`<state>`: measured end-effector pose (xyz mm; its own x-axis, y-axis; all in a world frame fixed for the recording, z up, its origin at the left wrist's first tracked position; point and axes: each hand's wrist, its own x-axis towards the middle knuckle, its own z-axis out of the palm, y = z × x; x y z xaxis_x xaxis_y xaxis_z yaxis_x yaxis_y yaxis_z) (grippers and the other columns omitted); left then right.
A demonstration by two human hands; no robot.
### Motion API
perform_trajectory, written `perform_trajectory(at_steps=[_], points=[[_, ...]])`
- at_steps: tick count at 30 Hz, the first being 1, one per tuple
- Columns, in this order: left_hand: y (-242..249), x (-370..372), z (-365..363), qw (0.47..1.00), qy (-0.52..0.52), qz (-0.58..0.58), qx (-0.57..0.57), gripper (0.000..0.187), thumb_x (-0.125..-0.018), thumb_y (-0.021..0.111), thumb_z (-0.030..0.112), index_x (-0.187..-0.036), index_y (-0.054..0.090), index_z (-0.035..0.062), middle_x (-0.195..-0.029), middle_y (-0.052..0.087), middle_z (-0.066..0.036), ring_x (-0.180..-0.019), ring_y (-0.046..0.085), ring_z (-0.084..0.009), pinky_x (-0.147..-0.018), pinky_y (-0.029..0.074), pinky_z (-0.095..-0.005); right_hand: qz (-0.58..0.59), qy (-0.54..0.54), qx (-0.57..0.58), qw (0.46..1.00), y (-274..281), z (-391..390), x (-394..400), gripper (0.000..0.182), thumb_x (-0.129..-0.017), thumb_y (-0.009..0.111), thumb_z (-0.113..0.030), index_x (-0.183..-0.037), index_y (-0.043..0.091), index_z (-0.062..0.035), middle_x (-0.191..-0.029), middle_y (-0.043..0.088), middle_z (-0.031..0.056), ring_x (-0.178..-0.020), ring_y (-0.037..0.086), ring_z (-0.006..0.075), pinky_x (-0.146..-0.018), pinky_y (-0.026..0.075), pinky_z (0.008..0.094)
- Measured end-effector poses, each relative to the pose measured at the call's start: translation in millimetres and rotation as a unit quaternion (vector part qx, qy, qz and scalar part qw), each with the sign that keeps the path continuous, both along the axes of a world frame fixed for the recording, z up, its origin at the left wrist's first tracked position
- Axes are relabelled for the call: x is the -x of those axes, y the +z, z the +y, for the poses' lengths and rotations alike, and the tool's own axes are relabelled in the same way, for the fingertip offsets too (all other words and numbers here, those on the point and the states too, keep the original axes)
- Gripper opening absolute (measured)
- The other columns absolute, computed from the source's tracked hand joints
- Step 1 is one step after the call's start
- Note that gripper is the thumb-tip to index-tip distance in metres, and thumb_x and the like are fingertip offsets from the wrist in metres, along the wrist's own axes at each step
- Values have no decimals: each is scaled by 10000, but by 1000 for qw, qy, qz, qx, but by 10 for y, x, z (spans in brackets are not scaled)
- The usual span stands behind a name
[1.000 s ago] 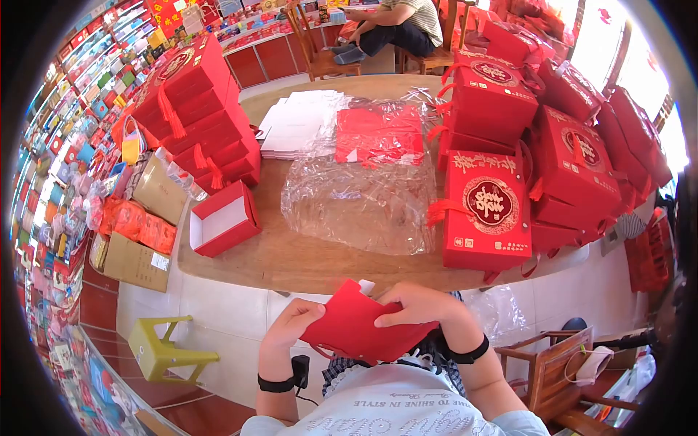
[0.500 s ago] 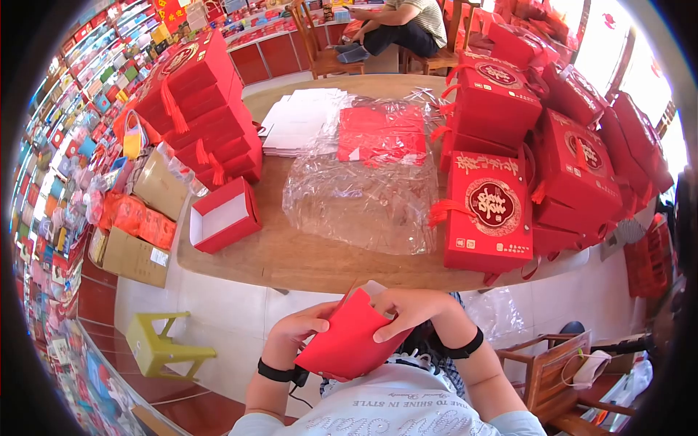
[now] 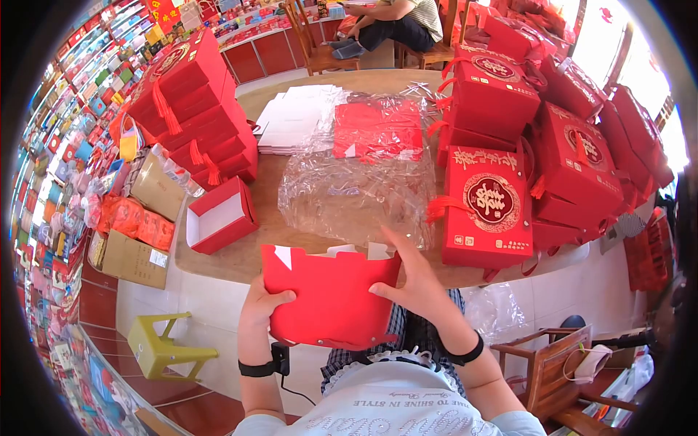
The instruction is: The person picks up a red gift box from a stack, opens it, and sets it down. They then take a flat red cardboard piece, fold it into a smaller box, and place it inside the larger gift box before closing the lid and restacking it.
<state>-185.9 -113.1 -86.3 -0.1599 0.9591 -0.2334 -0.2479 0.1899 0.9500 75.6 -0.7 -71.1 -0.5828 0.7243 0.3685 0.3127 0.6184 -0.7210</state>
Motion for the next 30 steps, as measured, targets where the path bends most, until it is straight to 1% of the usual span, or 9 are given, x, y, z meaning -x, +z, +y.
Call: perform_trajectory(at_steps=[2,3,5,8,14,15,17,23,30], points=[[34,-4,-11,999,27,12,-16,428,-670,705,5,-1069,553,-24,-979,636,-91,-862,613,-160,-801,488,-307,200,25,185,962,-318,15,141,683,-777,658,-132,-1356,302,-65,-1343,379,141,-1143,476,253,-909,419,344],[36,-22,-26,999,31,39,-20,398,-682,699,5,-1054,561,-24,-975,636,-91,-863,611,-157,-795,488,-301,200,27,186,962,-368,-1,157,683,-777,658,-132,-1356,302,-65,-1343,379,141,-1143,476,253,-909,419,344],[28,-52,-52,997,38,67,-25,368,-694,693,5,-1039,568,-24,-972,637,-91,-864,610,-153,-788,488,-295,341,24,437,832,-415,-10,198,584,-784,648,-87,-1302,384,-27,-1272,462,105,-1090,499,174,-897,425,311],[-14,-48,-75,993,101,-2,-64,330,-717,687,16,-1024,574,-21,-962,638,-87,-864,609,-153,-787,486,-294,263,131,528,797,-547,62,87,404,-789,607,-8,-1176,499,26,-1110,570,86,-996,549,146,-878,441,290],[-40,-86,-134,988,130,-40,-69,305,-743,666,20,-1029,572,-27,-958,636,-80,-848,607,-147,-791,482,-297,257,22,506,823,-389,42,48,180,-839,558,-16,-1006,601,33,-946,625,52,-860,590,117,-786,477,264],[-72,-37,-172,997,65,1,-46,297,-749,655,15,-1030,571,-29,-953,635,-80,-847,604,-144,-788,481,-296,257,22,506,823,-378,53,33,180,-839,558,-16,-1006,601,33,-946,625,52,-860,590,117,-786,477,264],[-121,-15,-200,999,-1,41,-23,289,-754,643,11,-1030,569,-31,-949,634,-79,-845,602,-142,-785,480,-295,235,23,483,843,-367,84,-12,211,-854,556,-48,-1049,579,31,-996,613,58,-889,580,116,-796,473,265],[-141,-2,-247,997,77,-7,2,305,-748,631,-11,-1044,563,-38,-950,630,-76,-876,594,-143,-790,471,-273,227,142,484,833,-418,52,-41,286,-885,517,-82,-1156,515,11,-1059,588,57,-967,530,116,-857,433,285],[-63,-202,-99,972,164,91,-141,610,-757,674,81,-1272,359,-8,-1194,503,-121,-1102,494,-203,-941,388,-331,123,141,398,898,-415,31,-61,336,-890,503,-76,-1215,465,-3,-1087,571,79,-993,513,138,-898,407,294]])
